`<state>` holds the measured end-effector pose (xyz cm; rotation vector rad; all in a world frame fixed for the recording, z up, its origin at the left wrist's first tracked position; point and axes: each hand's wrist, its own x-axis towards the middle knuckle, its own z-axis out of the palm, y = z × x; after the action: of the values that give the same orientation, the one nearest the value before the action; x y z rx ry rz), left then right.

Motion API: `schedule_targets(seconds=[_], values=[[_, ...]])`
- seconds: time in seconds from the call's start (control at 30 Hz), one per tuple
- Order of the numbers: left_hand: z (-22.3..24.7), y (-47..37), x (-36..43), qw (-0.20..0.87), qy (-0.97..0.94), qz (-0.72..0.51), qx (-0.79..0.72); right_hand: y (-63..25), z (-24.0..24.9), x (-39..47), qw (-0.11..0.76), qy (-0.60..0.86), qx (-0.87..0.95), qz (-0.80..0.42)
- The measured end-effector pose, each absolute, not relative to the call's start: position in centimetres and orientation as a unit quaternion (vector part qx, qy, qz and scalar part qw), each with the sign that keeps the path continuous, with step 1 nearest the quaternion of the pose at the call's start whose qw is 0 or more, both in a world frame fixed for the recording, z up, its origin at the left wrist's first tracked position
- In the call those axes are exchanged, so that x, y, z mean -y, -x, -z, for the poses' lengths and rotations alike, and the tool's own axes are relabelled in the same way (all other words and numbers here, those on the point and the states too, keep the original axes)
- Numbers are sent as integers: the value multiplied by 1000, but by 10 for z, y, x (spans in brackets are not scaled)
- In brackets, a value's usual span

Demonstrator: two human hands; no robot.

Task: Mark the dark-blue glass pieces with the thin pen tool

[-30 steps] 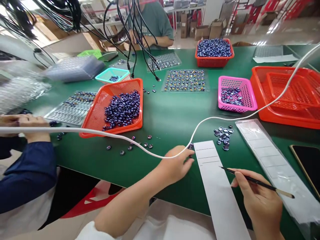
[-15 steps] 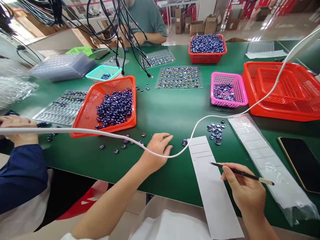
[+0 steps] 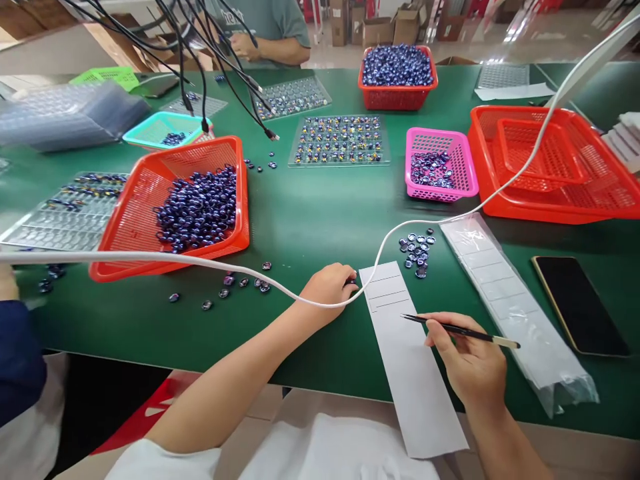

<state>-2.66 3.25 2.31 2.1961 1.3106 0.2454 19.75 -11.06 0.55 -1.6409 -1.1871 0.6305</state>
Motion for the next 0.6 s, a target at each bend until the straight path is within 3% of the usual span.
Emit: schedule_targets(seconds=[0.17,0.4,0.6], values=[[-20,34,-24,255,-850,-115,-446,-199,-11,108,474,686,456,-311],[-20,35,-14,247,-900,-245,-263,-187,-33,89,420,684,475,-362],[12,23,-15,281,-873,-296,-269,-173,-20,73,422,696,453,-363]])
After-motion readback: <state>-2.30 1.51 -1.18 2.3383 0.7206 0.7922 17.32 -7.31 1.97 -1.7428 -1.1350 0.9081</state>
